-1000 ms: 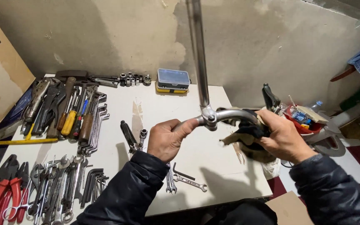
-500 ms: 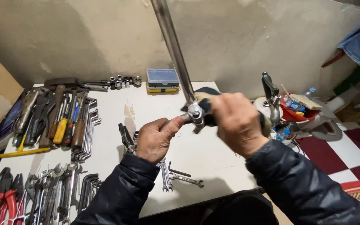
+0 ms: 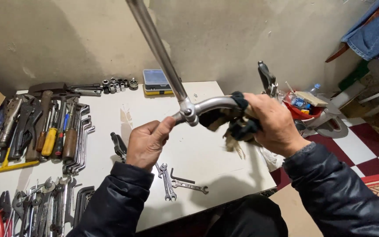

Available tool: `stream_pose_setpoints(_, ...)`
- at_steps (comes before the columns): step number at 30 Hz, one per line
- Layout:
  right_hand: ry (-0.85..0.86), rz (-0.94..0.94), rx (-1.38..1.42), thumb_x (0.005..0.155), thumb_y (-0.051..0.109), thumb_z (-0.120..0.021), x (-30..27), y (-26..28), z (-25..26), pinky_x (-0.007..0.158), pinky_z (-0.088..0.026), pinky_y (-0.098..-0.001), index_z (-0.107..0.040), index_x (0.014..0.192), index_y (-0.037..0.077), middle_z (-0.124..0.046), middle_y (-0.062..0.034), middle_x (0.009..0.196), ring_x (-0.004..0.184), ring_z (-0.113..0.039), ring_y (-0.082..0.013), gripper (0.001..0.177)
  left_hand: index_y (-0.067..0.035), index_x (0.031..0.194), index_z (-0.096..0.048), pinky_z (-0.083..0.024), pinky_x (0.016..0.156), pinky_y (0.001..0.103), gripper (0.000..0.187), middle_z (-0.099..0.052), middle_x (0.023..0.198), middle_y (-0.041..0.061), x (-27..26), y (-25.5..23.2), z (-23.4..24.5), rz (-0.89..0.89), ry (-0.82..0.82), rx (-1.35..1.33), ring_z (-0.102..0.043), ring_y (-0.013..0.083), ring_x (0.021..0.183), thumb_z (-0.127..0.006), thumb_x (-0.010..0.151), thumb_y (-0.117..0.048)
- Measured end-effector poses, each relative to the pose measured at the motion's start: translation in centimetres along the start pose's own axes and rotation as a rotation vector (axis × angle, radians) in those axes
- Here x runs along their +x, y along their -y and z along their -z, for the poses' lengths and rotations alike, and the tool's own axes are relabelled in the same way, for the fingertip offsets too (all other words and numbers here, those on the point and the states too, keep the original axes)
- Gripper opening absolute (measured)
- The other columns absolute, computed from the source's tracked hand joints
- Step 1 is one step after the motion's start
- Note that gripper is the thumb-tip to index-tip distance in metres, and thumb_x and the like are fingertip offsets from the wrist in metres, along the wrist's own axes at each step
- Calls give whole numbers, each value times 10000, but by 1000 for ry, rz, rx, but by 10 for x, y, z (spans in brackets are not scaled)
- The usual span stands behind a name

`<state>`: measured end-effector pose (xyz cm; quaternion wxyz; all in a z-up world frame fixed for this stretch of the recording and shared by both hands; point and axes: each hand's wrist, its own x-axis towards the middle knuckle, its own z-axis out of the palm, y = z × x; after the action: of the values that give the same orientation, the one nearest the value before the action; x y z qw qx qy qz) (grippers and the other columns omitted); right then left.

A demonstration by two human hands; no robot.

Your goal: The person wipes a silver bicycle handlebar with a cloth, cleaning the stem and curved sections. They then place the handlebar on a nearby surface and wipe the white table with the same cloth.

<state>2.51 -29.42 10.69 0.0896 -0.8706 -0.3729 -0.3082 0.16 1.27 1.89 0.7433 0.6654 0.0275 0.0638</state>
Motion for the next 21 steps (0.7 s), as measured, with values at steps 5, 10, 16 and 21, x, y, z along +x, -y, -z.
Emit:
stream_pose_setpoints(5, -295, 96, -135, 844, 47, -695, -18, -6, 6, 1044, -465, -472, -673, 1323, 46, -700, -144, 1226, 1092, -669, -375, 480, -82, 567, -615, -387, 535, 235, 565, -461, 471, 49, 3, 4, 2, -26, -39, -52, -414, 124, 554, -792, 893, -510)
stream_pose_setpoints(10, -603, -470, 359, 990, 30, -630, -48, -26, 3, 967, -544, -383, -665, 1209, 114, -696, -87, 1143, 1058, -669, -258, 237, -107, 567, -552, -326, 546, 280, 571, -420, 523, 20, -5, -14, 10, -44, -40, 90, -374, 146, 554, -766, 844, -559)
stream_pose_setpoints(16, -813, -1328, 1212, 991, 364, -511, -22, -5, 32, 1126, -520, -402, -587, 1321, 36, -649, -114, 1410, 1291, -648, -224, 471, -114, 566, -431, -215, 526, 271, 563, -321, 594, -48, -6, -6, 6, -233, -30, 126, -292, 115, 571, -726, 890, -467)
stream_pose_setpoints(21, -572, -1171, 1518, 1026, 380, -528, -11, -4, 15, 1109, -476, -523, -611, 1324, 83, -689, -90, 1269, 1155, -682, -247, 429, -119, 625, -677, -447, 652, 264, 486, -459, 497, 34, 5, 18, 9, -46, -33, 200, -462, 130, 590, -802, 858, -526)
